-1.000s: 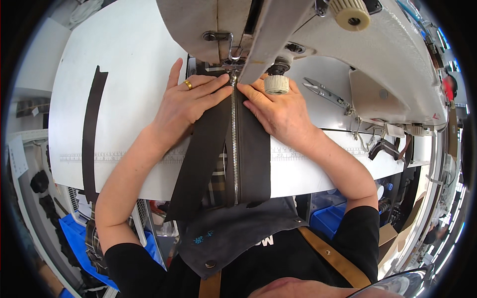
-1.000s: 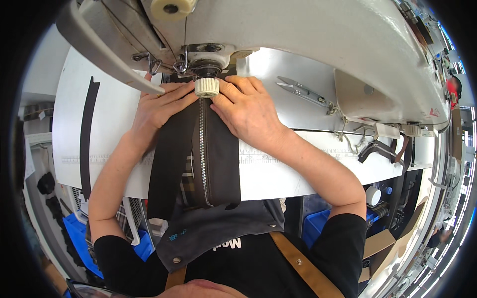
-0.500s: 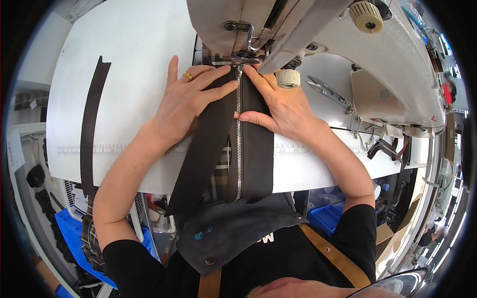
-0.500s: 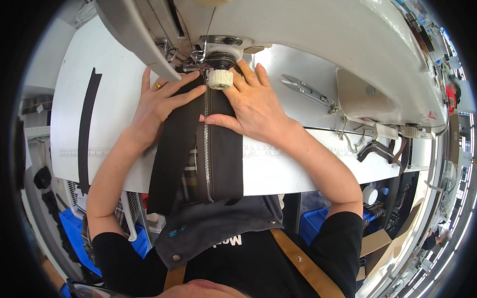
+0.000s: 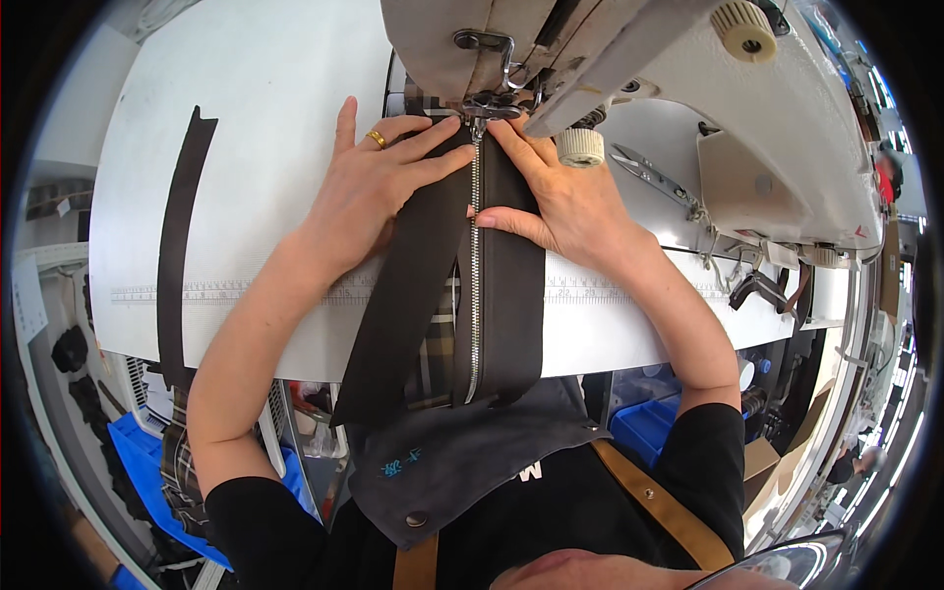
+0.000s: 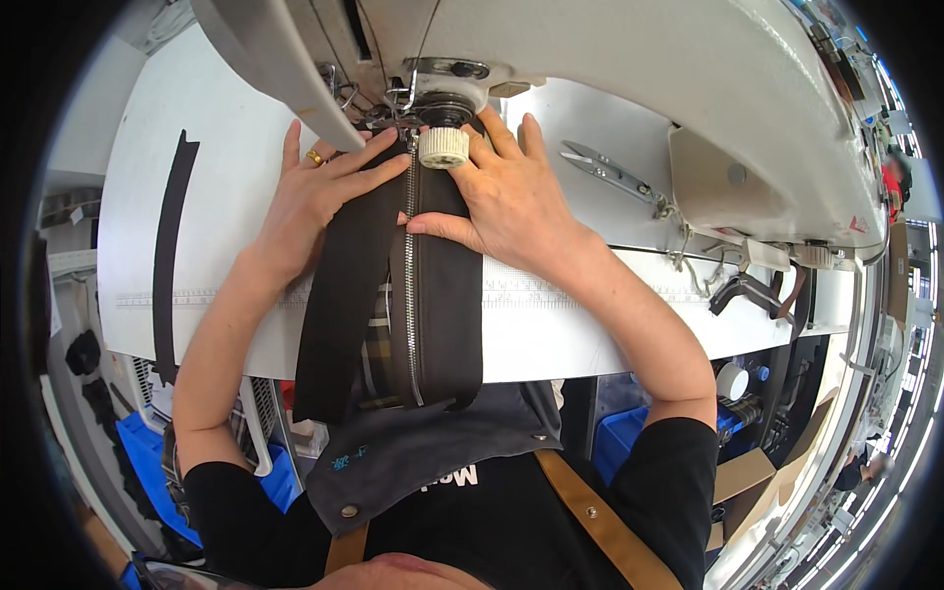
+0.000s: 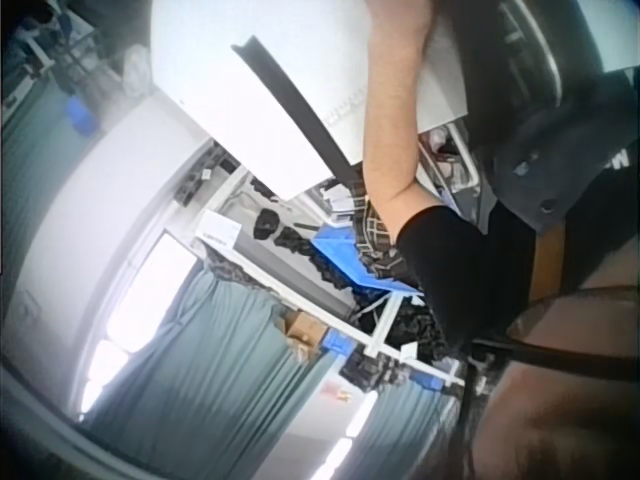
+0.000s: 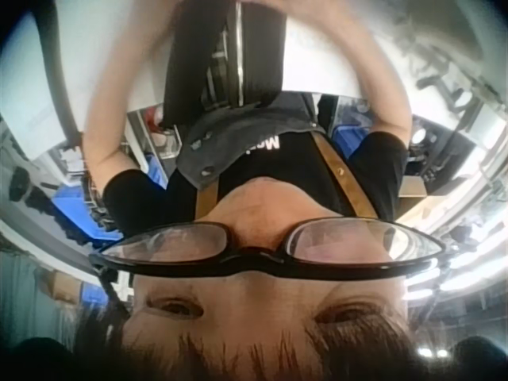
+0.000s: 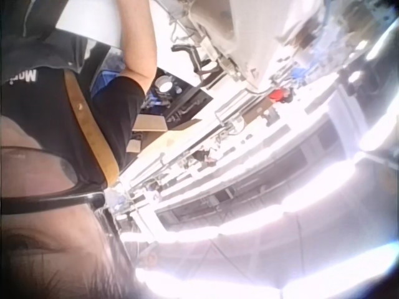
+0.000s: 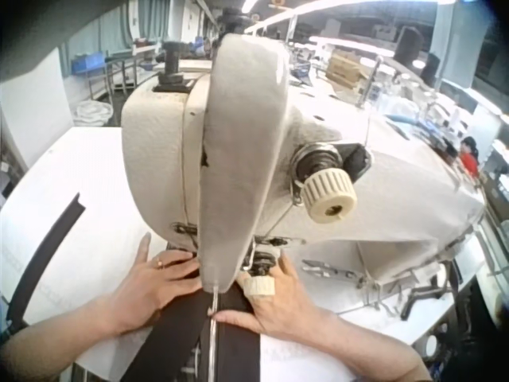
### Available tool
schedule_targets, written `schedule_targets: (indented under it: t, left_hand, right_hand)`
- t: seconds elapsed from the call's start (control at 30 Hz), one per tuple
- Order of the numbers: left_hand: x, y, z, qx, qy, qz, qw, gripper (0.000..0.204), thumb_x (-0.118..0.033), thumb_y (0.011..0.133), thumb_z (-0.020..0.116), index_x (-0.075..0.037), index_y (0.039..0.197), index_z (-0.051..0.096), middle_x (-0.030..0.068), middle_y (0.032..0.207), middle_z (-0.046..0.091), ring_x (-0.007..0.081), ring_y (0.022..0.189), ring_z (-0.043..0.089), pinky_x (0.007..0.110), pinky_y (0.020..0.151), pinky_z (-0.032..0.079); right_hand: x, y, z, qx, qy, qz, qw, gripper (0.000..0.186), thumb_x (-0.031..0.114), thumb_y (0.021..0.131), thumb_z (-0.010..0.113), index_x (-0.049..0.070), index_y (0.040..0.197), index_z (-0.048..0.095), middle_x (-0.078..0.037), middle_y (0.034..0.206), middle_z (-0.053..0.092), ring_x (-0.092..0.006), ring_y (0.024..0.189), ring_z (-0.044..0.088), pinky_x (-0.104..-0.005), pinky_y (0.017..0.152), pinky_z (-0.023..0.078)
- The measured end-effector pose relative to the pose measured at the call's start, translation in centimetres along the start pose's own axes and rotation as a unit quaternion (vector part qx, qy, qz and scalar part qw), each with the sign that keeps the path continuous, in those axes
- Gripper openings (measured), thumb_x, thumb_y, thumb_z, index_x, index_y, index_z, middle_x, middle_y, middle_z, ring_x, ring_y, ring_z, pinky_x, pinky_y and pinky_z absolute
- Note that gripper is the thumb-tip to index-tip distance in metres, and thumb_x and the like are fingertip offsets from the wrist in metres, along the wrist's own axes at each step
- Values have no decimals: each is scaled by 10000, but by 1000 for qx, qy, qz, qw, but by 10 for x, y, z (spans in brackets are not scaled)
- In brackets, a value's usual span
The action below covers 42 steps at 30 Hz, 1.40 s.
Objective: The person uses a sewing machine to attach a zipper to a plaid fabric pouch. They align the zipper with the fabric edge, guide the material under the presser foot, and sew along the zipper teeth. The person repeats this process for multiple pouches, flipping the fabric and adjusting the zipper position as needed.
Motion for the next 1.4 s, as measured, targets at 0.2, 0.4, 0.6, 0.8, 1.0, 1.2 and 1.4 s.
schedule_targets:
  t: [0.2,0.4,0.6,0.8,1.0,1.2,1.4]
  left_hand:
    - [2,-1,1,-32,16,25,999,591,-117,686,725,-247,1245,584,8,1333,531,225,1204,483,634,1085,127]
    - [1,3,2,-29,3,24,999,558,-89,722,687,-235,1250,581,21,1345,522,245,1212,479,629,1088,120]
    - [2,0,0,-23,-10,23,999,527,-116,746,671,-223,1254,578,36,1345,524,257,1214,478,621,1090,125]
    - [2,2,3,-29,-27,29,999,490,-162,767,664,-223,1247,589,28,1345,526,248,1217,475,594,1104,114]
    - [4,0,3,-25,-34,18,999,477,-188,770,670,-222,1241,596,23,1336,534,240,1218,475,570,1114,115]
    - [2,-1,-1,-24,-25,5,999,465,-184,782,658,-212,1242,595,27,1336,534,242,1221,474,569,1112,116]
    - [1,2,3,-14,-12,13,1000,474,-166,782,647,-211,1250,590,25,1335,534,244,1223,471,578,1106,116]
  right_hand:
    - [-1,2,0,8,15,14,1000,779,687,777,520,11,1159,579,-184,1131,584,-398,1194,458,-555,930,344]
    - [-9,-2,-2,-4,24,29,999,706,621,763,598,43,1168,586,-162,1135,593,-386,1158,489,-539,948,341]
    - [-51,-94,-201,-325,-116,12,938,542,388,797,657,6,1175,583,-133,1090,638,-281,996,585,-400,883,427]
    - [-401,-286,-391,-347,85,529,770,383,294,894,611,8,1147,628,-116,1070,657,-184,929,651,-314,784,528]
    - [-423,-360,-339,-548,281,397,680,412,291,928,559,-11,1208,567,-121,1180,608,-226,1070,599,-339,882,488]
    - [-257,-268,-341,-548,-56,311,774,299,218,958,471,-32,1045,611,-118,1039,658,-223,975,622,-365,881,472]
    - [-30,-54,-73,-110,111,50,987,356,211,959,443,-28,1220,488,-233,1234,500,-354,1161,491,-420,990,392]
Point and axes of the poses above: each hand's wrist, its own y-axis towards the middle knuckle, its own z-axis out of the palm, x = y × z, the point moved 8 cm from there along y, towards the middle knuckle
